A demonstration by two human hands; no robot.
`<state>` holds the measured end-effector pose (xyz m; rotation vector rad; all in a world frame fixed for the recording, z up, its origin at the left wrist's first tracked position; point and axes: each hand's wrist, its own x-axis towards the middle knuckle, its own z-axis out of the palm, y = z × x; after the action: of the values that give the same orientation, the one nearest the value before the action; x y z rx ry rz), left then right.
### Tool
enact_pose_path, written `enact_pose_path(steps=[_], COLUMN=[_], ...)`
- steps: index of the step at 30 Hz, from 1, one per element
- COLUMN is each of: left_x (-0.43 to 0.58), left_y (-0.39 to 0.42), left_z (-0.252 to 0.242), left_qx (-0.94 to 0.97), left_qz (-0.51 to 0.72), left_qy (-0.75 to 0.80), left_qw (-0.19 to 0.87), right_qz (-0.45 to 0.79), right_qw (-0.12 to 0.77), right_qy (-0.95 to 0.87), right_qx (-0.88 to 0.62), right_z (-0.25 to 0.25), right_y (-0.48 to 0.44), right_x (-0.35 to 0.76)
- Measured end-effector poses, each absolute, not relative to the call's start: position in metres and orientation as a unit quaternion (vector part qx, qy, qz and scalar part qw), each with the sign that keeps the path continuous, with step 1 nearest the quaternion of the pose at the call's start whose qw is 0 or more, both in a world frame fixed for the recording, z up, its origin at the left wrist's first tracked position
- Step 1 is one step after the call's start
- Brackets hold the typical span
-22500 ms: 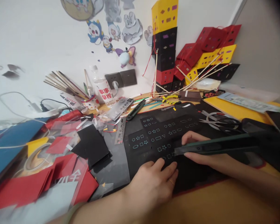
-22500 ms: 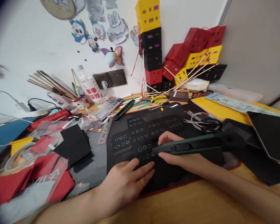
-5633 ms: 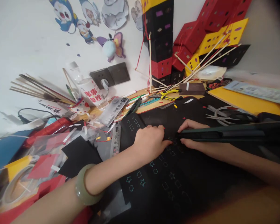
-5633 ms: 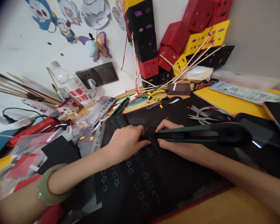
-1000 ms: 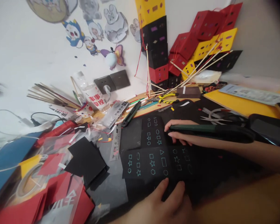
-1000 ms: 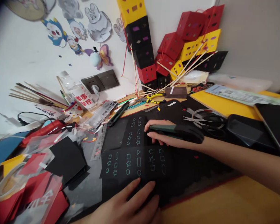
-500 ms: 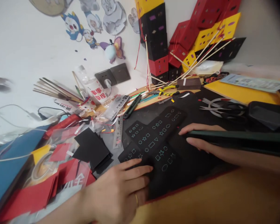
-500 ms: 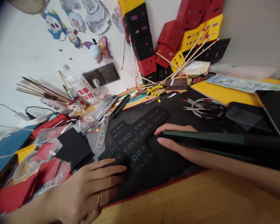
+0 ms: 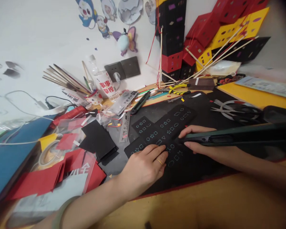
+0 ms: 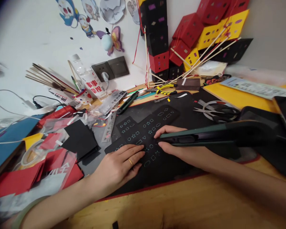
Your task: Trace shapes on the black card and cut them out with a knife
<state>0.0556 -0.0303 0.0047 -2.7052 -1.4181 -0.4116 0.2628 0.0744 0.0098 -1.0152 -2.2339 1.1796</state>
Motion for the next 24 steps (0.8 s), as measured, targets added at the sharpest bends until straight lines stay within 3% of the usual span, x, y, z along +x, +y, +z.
enact_pose_path(steps=[24], left_x=[0.065], left_y=[-0.046], left_z=[0.0], left_qx=[-0.861], left_qz=[-0.124], left_qy=[-0.491], left_qw=[-0.034], right_qz=[0.318], right_qw=[0.157], right_qy=[-0.876], right_qx=[-0.328], right_z=[-0.007], right_y=[0.072], right_x=[0.261])
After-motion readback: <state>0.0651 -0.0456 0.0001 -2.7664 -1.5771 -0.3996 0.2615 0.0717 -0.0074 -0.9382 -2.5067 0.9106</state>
